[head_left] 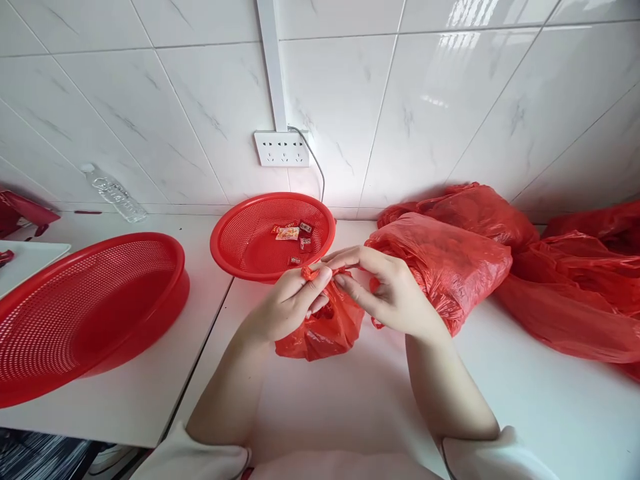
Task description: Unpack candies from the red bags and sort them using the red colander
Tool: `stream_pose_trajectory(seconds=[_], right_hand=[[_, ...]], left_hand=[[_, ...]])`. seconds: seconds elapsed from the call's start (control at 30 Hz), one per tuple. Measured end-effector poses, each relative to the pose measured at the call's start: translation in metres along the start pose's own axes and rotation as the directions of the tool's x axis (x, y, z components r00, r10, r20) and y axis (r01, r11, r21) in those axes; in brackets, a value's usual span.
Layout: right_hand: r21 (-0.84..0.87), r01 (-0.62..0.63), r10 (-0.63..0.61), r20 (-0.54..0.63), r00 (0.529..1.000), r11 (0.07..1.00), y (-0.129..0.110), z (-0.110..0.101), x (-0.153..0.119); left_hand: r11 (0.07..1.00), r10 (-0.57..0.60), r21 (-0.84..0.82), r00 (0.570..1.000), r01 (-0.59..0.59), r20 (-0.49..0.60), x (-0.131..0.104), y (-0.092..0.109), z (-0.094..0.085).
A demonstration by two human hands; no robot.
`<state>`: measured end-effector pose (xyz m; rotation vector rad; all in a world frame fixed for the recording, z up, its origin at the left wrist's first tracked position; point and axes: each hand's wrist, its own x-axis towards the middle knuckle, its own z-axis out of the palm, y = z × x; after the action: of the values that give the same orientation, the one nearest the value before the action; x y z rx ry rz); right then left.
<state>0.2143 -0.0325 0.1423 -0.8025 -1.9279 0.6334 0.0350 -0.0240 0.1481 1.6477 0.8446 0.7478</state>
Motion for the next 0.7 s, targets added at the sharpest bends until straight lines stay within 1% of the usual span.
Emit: stream_pose_trajectory(seconds=[0.07, 0.13, 0.17, 0.2, 0.27, 0.3, 0.37, 0.4, 0.43, 0.47, 0.5, 0.53, 0.57, 0.6, 0.63, 0.67, 0.7], right_hand=[[-0.015, -0.031, 0.03, -0.075, 0.997, 0.999, 0.003, -0.001, 0.0], [-0.041, -0.066, 0.059, -0.143, 0.988, 0.997, 0.004, -0.004, -0.001], [-0.055, -0.076, 0.067, -0.151, 0.986, 0.996, 0.004, -0.007, -0.002], [-0.067, -0.075, 0.066, -0.13, 0.989, 0.995, 0.005, -0.009, -0.003], [-0.089, -0.045, 0.044, -0.006, 0.999, 0.995, 0.004, -0.014, -0.007], [-0.096, -0.016, 0.023, 0.076, 0.997, 0.995, 0.004, -0.016, -0.008], [-0.093, 0.044, -0.022, 0.22, 0.975, 0.995, 0.002, -0.018, -0.01], [-0.089, 0.063, -0.038, 0.258, 0.965, 0.994, 0.002, -0.018, -0.011], [-0.088, 0.071, -0.044, 0.274, 0.961, 0.994, 0.001, -0.017, -0.011], [-0.089, 0.067, -0.04, 0.28, 0.959, 0.994, 0.0, -0.017, -0.011], [-0.089, 0.05, -0.023, 0.282, 0.959, 0.995, 0.0, -0.016, -0.011], [-0.084, 0.021, 0.003, 0.276, 0.961, 0.996, -0.001, -0.016, -0.011], [-0.074, -0.014, 0.033, 0.263, 0.964, 0.997, -0.001, -0.015, -0.01], [-0.057, -0.053, 0.065, 0.238, 0.969, 0.997, -0.001, -0.014, -0.009], [-0.034, -0.089, 0.094, 0.199, 0.976, 0.995, -0.001, -0.013, -0.008], [-0.008, -0.119, 0.119, 0.145, 0.982, 0.993, 0.001, -0.011, -0.007], [0.021, -0.139, 0.137, 0.079, 0.987, 0.99, 0.003, -0.008, -0.005]], left_hand=[[0.999, -0.007, 0.037, 1.0, 0.007, -0.017, 0.001, 0.0, -0.001], [1.0, -0.021, 0.017, 0.996, 0.023, -0.087, 0.003, -0.002, -0.004], [1.0, -0.03, -0.006, 0.99, 0.029, -0.135, 0.005, -0.004, -0.006], [0.999, -0.041, -0.034, 0.982, 0.036, -0.182, 0.006, -0.006, -0.008], [0.992, -0.072, -0.114, 0.969, 0.046, -0.237, 0.009, -0.009, -0.012], [0.983, -0.097, -0.172, 0.969, 0.058, -0.228, 0.01, -0.01, -0.013], [0.951, -0.149, -0.294, 0.976, 0.098, -0.156, 0.012, -0.012, -0.014], [0.936, -0.165, -0.334, 0.978, 0.115, -0.126, 0.012, -0.012, -0.014], [0.933, -0.165, -0.342, 0.979, 0.115, -0.123, 0.012, -0.013, -0.013], [0.949, -0.146, -0.303, 0.976, 0.091, -0.163, 0.011, -0.013, -0.012], [0.977, -0.102, -0.205, 0.966, 0.053, -0.237, 0.01, -0.014, -0.012], [0.999, -0.028, -0.046, 0.944, 0.014, -0.328, 0.008, -0.015, -0.011], [0.987, 0.078, 0.157, 0.91, -0.015, -0.407, 0.007, -0.017, -0.01], [0.93, 0.204, 0.367, 0.872, -0.031, -0.445, 0.005, -0.018, -0.01], [0.837, 0.33, 0.546, 0.838, -0.047, -0.434, 0.004, -0.02, -0.009], [0.737, 0.437, 0.671, 0.813, -0.08, -0.383, 0.003, -0.022, -0.008], [0.655, 0.527, 0.742, 0.791, -0.146, -0.31, 0.003, -0.023, -0.007]])
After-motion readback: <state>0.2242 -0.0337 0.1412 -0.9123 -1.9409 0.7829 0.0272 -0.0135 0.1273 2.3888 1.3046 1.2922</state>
